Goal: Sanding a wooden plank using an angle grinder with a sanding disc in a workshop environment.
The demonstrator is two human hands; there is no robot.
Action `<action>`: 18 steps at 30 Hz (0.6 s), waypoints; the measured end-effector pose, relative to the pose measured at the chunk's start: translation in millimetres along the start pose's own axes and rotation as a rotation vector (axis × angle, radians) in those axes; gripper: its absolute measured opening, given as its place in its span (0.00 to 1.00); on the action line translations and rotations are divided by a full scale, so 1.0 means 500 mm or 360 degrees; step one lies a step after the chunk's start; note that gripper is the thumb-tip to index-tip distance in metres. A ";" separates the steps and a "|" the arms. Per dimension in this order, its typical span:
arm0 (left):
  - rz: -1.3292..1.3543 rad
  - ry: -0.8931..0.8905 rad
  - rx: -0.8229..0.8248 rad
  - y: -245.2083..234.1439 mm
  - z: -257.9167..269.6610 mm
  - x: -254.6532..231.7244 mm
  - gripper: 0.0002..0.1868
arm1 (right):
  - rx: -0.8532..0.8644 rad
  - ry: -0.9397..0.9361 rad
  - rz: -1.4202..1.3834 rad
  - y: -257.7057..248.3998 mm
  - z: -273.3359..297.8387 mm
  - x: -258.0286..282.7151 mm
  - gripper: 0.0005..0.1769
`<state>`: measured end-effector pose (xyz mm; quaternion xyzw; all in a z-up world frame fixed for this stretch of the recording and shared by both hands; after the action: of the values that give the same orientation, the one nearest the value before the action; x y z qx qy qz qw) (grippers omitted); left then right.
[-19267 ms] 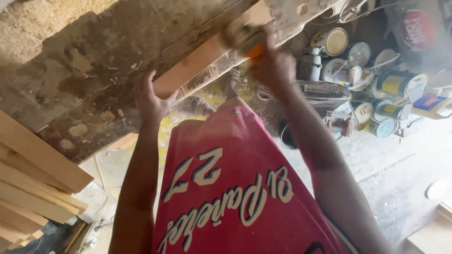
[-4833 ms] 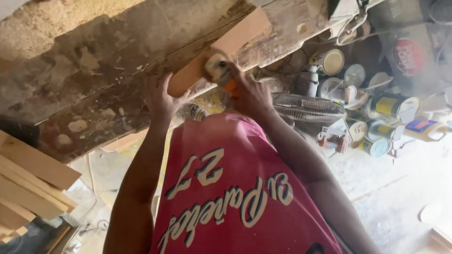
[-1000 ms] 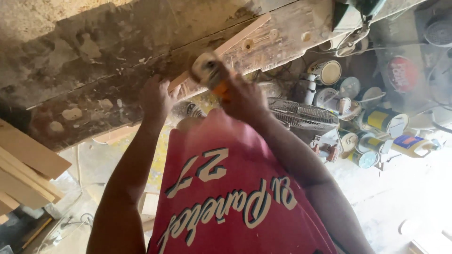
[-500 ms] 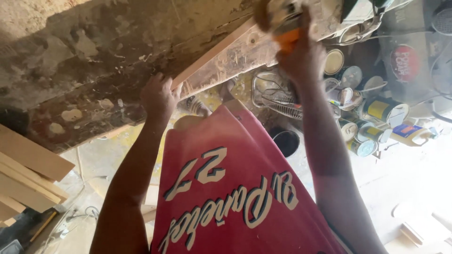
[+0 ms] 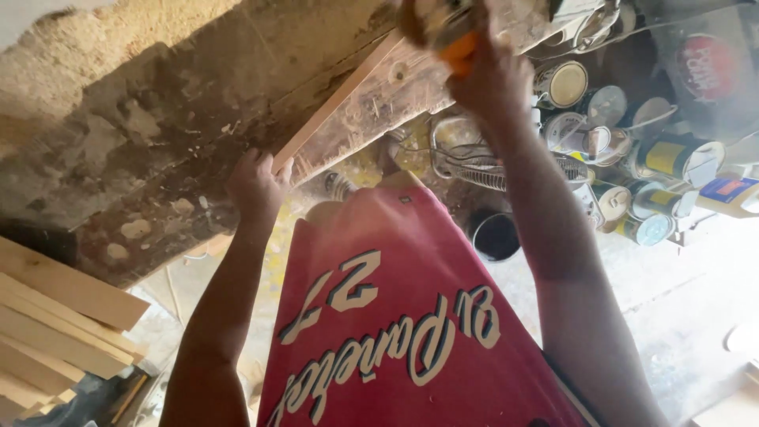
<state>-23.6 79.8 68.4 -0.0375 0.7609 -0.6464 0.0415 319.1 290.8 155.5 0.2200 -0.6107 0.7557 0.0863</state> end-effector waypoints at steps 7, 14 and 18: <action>0.0686 0.0291 -0.0188 -0.150 -0.206 -0.026 0.17 | -0.0230 0.0501 -0.0869 -0.157 0.094 -0.124 0.58; 0.0195 0.1931 0.0053 -0.169 -0.324 -0.376 0.34 | -0.0439 0.0003 -0.1353 -0.200 0.237 -0.099 0.57; 0.0735 0.0652 0.1155 -0.193 -0.457 -0.267 0.14 | -0.0489 -0.0109 -0.1238 -0.231 0.273 -0.102 0.60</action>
<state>84.1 302.8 202.5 0.2777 0.4670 -0.8384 0.0437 441.5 194.4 257.0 0.4440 -0.5902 0.5592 0.3767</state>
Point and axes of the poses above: each hand's wrist, its own z-axis away from the middle knuckle, its own y-axis out of the palm, x = y × z, the point moved 10 cm from there along -z, towards the middle knuckle, and after that the axes turned 13 degrees about -z, right-handed, at the moved point
